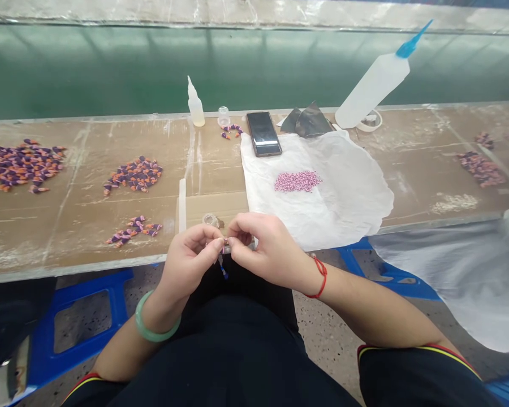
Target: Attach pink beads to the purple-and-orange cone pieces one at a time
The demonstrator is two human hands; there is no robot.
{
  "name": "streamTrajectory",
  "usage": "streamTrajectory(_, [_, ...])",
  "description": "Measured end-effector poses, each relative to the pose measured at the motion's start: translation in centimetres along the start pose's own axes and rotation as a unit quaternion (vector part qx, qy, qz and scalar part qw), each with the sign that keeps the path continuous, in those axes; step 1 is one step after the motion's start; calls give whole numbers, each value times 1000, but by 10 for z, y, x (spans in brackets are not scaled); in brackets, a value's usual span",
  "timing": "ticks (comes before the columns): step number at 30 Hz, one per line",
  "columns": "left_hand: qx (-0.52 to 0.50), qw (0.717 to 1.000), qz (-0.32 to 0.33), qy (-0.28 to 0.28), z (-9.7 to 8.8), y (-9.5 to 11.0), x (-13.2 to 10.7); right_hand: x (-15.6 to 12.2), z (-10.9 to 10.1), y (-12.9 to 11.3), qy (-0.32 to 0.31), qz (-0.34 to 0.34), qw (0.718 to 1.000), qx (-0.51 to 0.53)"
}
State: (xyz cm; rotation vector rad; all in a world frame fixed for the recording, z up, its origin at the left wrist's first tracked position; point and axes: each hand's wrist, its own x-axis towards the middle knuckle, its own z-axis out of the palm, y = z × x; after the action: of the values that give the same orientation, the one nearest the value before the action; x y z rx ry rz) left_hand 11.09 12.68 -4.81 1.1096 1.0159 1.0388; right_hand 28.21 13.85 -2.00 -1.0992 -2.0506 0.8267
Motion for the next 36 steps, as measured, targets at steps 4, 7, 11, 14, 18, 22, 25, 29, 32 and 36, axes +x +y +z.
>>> streamTrajectory(4, [6,1000,-13,-18,-4,0,1,1,1,-1,-9,10,1000,3])
streamTrajectory(7, [20,999,-21,-28,-6,0,2,2,2,-1,-20,25,999,12])
streamTrajectory(11, [43,998,-24,-34,-10,1,2,3,3,-2,-30,39,998,24])
streamTrajectory(14, [50,998,-23,-36,-14,1,3,4,5,-1,-35,46,998,31])
streamTrajectory(18, [49,998,-17,-42,-18,1,3,7,10,0,-36,52,997,37])
streamTrajectory(22, [35,998,-13,-42,-22,2,4,12,13,0,-44,53,997,46])
streamTrajectory(25, [-9,999,-14,-37,-29,2,4,17,14,-1,-56,56,995,66])
streamTrajectory(29, [-59,998,-14,11,-47,-2,2,25,11,3,-77,48,995,50])
streamTrajectory(32, [-62,997,-20,36,-61,-9,2,35,7,11,-100,13,994,-39])
streamTrajectory(36, [-49,997,-19,53,-68,-18,3,54,5,22,-164,-43,970,-172])
